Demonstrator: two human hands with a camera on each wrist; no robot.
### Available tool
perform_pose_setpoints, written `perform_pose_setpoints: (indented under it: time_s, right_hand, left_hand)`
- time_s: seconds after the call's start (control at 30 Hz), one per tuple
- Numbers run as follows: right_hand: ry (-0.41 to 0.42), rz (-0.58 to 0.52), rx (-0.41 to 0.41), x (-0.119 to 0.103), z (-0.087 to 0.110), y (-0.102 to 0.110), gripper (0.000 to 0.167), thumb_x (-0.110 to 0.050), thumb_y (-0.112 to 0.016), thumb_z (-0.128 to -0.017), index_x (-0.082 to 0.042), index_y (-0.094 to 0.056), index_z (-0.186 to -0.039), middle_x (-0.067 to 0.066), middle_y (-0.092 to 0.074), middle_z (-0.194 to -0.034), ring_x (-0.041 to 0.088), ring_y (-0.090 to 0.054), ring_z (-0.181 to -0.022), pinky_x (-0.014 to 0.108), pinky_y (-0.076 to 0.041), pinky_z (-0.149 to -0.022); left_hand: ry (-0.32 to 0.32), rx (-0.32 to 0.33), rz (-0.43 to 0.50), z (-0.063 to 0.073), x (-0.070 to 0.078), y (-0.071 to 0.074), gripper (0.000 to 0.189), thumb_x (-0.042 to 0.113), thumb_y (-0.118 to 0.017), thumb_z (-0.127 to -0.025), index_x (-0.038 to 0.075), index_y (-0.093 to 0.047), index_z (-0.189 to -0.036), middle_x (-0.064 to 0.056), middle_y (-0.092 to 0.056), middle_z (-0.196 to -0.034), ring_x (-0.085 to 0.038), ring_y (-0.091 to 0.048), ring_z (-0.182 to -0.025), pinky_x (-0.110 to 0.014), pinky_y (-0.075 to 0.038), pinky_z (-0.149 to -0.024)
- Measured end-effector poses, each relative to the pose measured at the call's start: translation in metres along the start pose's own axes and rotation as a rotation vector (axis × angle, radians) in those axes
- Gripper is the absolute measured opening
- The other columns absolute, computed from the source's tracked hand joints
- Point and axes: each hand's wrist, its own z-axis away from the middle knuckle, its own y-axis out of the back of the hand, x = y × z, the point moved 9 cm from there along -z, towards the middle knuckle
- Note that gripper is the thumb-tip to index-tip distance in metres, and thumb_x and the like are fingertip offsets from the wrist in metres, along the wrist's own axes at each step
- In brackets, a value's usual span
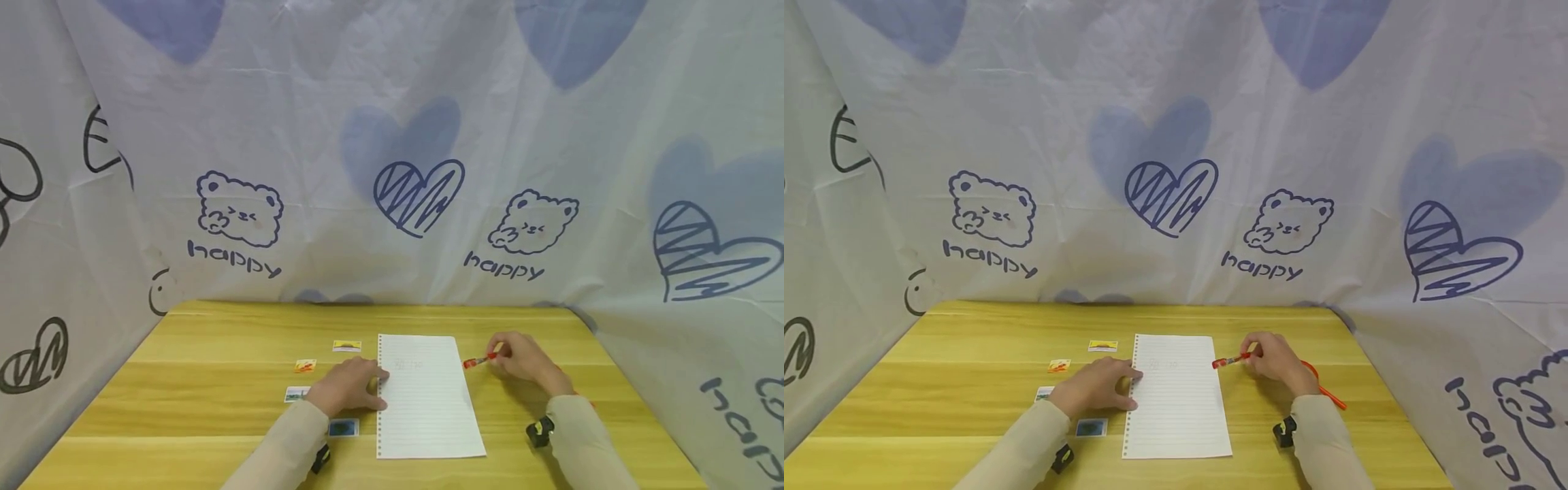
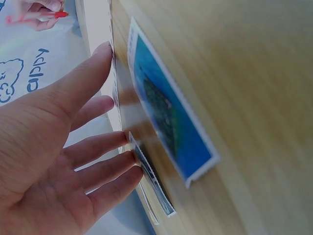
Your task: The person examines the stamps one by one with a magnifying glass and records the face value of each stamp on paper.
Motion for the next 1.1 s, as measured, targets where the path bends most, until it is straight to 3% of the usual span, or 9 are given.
perform_pose_setpoints:
  time_s: [0.3,0.57,0.83,1.1]
  right_hand:
    - [0.004,-0.142,-0.038,-0.008,-0.004,-0.005,0.005,0.004,-0.064,-0.096,0.002,-0.062,-0.098,0.011,-0.065,-0.069,0.012,-0.054,-0.061,0.022,-0.044,-0.057]
    - [0.013,-0.331,-0.085,-0.016,-0.01,-0.016,0.006,0.006,-0.059,-0.099,0.011,-0.057,-0.098,0.02,-0.07,-0.077,0.014,-0.061,-0.064,0.024,-0.052,-0.056]
    - [-0.016,-0.347,-0.069,-0.022,-0.016,-0.021,0.007,0.002,-0.06,-0.1,0.008,-0.059,-0.096,0.017,-0.072,-0.08,0.011,-0.063,-0.066,0.021,-0.053,-0.059]
    - [-0.031,-0.407,-0.08,-0.031,-0.02,-0.029,0.011,-0.002,-0.065,-0.094,0.008,-0.06,-0.096,0.02,-0.075,-0.082,0.016,-0.07,-0.068,0.028,-0.06,-0.065]
  left_hand:
    - [-0.006,0.004,0.008,0.001,0.002,0.001,0.057,0.037,-0.085,-0.085,0.014,-0.069,-0.134,-0.01,-0.065,-0.141,-0.034,-0.059,-0.129,-0.053,-0.047,-0.11]
    - [-0.01,0.004,0.016,0.002,0.002,0.001,0.056,0.037,-0.085,-0.085,0.013,-0.07,-0.133,-0.01,-0.066,-0.139,-0.033,-0.06,-0.127,-0.053,-0.048,-0.109]
    - [-0.009,0.009,0.003,0.001,0.002,0.001,0.056,0.037,-0.085,-0.084,0.013,-0.07,-0.133,-0.009,-0.067,-0.138,-0.032,-0.061,-0.125,-0.053,-0.049,-0.107]
    - [0.003,0.009,0.002,0.0,0.001,0.0,0.056,0.037,-0.085,-0.084,0.014,-0.07,-0.133,-0.009,-0.067,-0.139,-0.033,-0.061,-0.126,-0.053,-0.049,-0.108]
